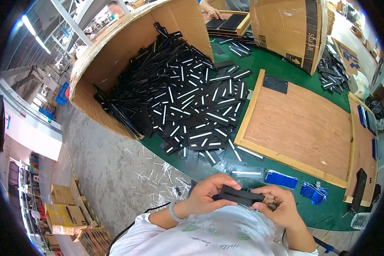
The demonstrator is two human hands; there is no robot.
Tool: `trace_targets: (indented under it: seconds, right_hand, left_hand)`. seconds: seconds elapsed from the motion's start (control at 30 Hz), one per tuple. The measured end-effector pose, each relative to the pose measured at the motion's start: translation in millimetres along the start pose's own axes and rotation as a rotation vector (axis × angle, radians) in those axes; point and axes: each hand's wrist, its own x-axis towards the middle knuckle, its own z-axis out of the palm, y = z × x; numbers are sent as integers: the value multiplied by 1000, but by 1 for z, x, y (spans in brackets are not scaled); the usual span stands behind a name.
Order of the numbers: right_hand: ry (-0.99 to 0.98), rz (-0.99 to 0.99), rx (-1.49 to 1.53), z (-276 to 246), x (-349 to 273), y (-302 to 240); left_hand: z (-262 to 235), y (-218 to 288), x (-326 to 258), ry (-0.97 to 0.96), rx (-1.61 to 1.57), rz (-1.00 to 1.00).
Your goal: The person is manually assembling small rectangular electronic components by placing them precisely into a wooden jig on a factory workbench.
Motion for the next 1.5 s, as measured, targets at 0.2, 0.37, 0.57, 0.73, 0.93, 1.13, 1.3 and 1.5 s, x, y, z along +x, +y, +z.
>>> trace_targets:
  seconds: [0.2, 0.37, 0.57, 0.73, 0.93, 1.13, 1.3, 1.5]
  right_hand:
    - [130, 116, 70, -9, -8, 6]
    - [31, -201, -317, -8, -13, 15]
    - [-250, -104, -756, 3, -24, 4]
    - [-165, 10, -824, -4, -32, 6]
    - [-184, -289, -806, -17, -16, 10]
    - [526, -377, -963, -51, -7, 27]
    - [510, -388, -972, -57, -7, 45]
    - [476, -342, -969, -58, -11, 45]
  left_hand:
    - [-2, -5, 5, 115, -63, 56]
    - [-6, -2, 14, 216, -52, -14]
    - [-5, -5, 14, 291, -45, -48]
    - [-1, -12, 15, 327, -149, -71]
    - [-7, -19, 28, 478, -33, -86]
    - [-5, -30, 32, 535, -175, -124]
    - [-7, -34, 25, 502, -186, -162]
    - [-10, -32, 21, 505, -200, -177]
